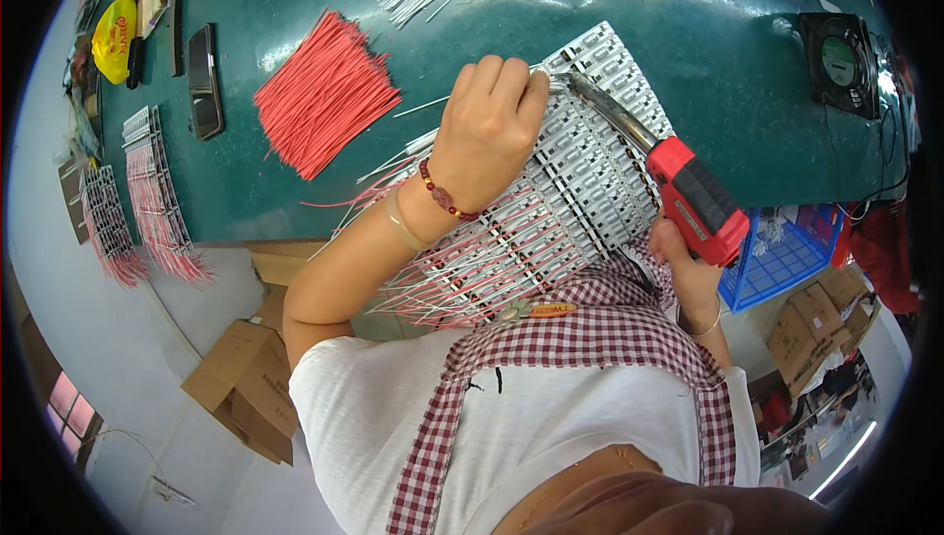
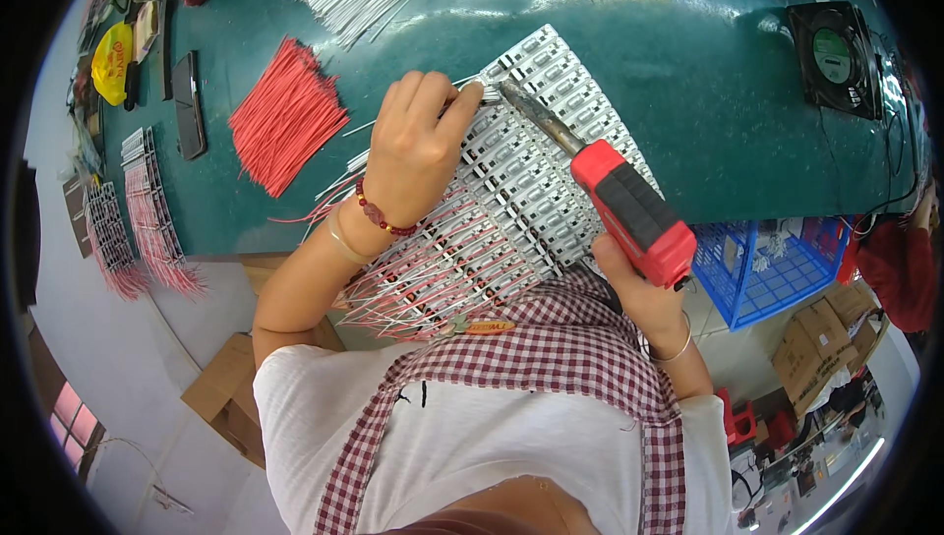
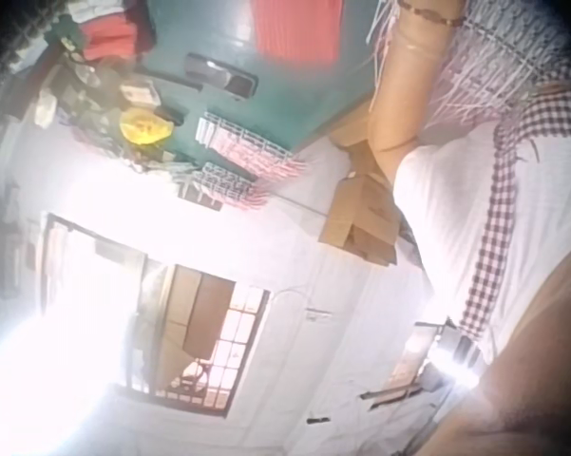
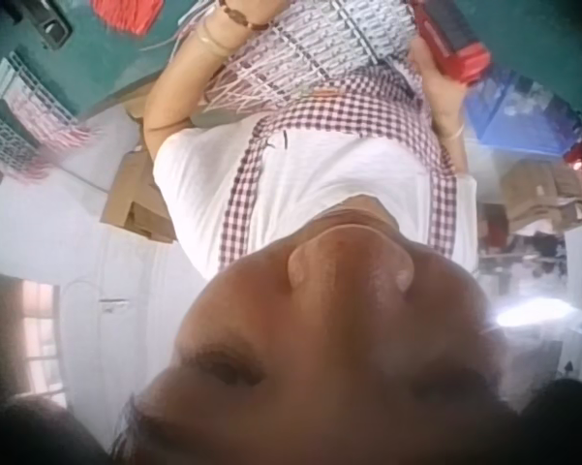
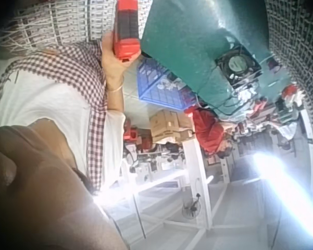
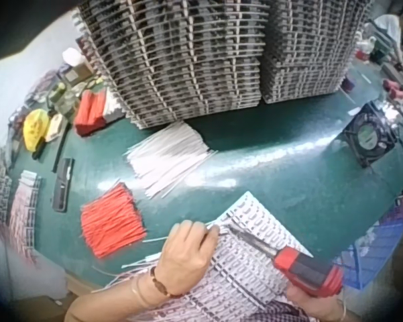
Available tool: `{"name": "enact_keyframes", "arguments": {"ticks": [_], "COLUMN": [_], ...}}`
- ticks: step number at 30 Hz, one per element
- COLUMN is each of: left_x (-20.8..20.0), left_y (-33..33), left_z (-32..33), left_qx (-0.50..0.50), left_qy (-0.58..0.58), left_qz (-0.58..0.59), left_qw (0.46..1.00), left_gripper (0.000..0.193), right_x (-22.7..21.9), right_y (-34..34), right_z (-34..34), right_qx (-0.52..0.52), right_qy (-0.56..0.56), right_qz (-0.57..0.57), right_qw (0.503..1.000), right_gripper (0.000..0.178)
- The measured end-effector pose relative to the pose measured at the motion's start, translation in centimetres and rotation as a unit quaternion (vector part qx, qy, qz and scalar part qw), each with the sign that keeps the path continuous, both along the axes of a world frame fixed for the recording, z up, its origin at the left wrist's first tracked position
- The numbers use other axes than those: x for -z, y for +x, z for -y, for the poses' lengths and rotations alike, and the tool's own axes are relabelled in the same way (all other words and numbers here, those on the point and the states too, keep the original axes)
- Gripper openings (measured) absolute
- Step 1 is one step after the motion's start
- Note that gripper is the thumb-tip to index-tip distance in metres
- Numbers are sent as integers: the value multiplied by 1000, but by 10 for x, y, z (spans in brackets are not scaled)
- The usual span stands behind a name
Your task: The person uses a soldering iron to attach red and white wires to a grid-like circuit board. They pick individual wires from piles on the table, position them on the board, and apply the soldering iron to secure them. The process is repeated for multiple wires throughout the clip.
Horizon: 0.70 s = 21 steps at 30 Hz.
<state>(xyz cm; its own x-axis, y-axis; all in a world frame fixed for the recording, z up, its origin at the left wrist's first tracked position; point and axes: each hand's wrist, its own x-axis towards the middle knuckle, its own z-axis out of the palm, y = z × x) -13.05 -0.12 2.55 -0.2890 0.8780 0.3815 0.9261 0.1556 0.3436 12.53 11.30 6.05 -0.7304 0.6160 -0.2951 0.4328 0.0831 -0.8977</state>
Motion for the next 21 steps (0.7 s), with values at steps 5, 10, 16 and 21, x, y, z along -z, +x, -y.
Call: {"name": "enact_keyframes", "arguments": {"ticks": [5, 10, 16, 21], "left_x": [-1, -2, -1, -3], "left_y": [0, 0, -1, -1], "left_z": [-1, -1, -1, -2], "left_qx": [2, -1, 1, 1], "left_qy": [3, -13, -7, -9], "left_qz": [1, -9, -10, -15], "left_qw": [1000, 1000, 1000, 1000], "left_gripper": [29, 28, 28, 27], "right_x": [-4, -9, -4, -4], "right_y": [0, 0, -3, -3], "right_z": [-1, -3, -1, -2], "right_qx": [3, 19, 21, -19], "right_qy": [19, 8, -8, 42], "right_qz": [-5, -26, -6, -10], "right_qw": [1000, 999, 1000, 999], "right_gripper": [28, 30, 22, 22]}}
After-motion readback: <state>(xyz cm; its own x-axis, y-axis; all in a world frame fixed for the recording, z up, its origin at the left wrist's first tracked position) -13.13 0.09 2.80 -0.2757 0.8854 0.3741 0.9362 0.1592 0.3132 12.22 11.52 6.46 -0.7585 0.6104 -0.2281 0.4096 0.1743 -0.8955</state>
